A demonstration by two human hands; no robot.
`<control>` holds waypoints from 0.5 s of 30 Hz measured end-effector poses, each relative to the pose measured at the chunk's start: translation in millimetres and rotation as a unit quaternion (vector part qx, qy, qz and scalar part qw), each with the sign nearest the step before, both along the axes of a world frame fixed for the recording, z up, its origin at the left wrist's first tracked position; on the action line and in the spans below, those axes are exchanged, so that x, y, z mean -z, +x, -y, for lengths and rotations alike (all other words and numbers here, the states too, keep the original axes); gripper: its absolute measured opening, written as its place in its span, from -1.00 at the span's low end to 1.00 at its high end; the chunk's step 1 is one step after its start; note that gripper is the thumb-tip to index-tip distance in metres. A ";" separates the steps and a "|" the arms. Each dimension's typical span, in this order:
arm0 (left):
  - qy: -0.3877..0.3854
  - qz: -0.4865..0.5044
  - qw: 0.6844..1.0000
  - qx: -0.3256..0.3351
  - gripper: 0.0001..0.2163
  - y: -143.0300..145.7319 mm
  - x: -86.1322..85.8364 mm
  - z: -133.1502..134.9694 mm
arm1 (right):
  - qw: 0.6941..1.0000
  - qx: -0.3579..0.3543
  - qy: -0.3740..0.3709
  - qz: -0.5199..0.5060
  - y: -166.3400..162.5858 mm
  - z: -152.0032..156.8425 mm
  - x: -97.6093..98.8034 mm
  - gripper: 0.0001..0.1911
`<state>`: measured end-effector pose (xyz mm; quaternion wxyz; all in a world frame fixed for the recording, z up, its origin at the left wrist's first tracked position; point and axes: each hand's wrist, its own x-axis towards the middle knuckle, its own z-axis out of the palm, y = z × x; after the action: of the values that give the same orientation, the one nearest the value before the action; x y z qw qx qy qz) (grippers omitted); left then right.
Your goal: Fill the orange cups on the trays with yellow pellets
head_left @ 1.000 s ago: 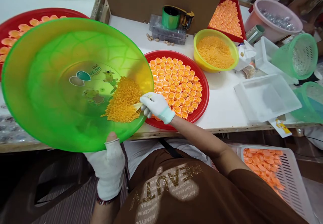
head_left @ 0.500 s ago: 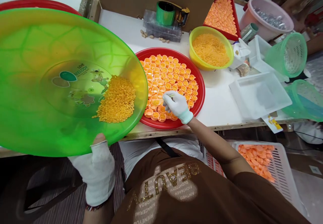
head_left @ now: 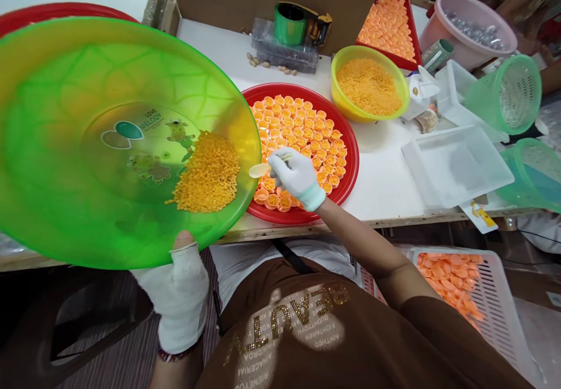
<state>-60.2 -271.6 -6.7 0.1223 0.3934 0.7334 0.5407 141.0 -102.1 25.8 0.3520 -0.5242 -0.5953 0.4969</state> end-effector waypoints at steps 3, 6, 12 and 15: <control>0.038 0.008 0.999 0.000 -0.24 4.4 -7.1 -2.7 | 0.996 -0.063 0.045 0.042 -30.7 2.8 6.6 -0.85; 0.050 0.012 0.999 0.005 -0.21 6.4 -10.1 -4.0 | 0.993 -0.107 -0.056 0.016 -55.1 8.2 12.3 -0.87; 0.054 0.022 0.998 0.002 -0.24 2.1 -4.1 -2.4 | 0.968 -0.066 -0.220 -0.104 -47.9 4.6 7.3 -0.90; 0.054 0.046 0.997 -0.015 -0.29 -3.2 2.1 -1.3 | 0.962 -0.045 -0.226 -0.143 -20.9 0.9 2.4 -0.86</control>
<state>-63.4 -270.3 -8.7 0.1258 0.3632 0.7024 0.5990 120.1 -103.0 23.4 0.2831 -0.4860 -0.4335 0.7041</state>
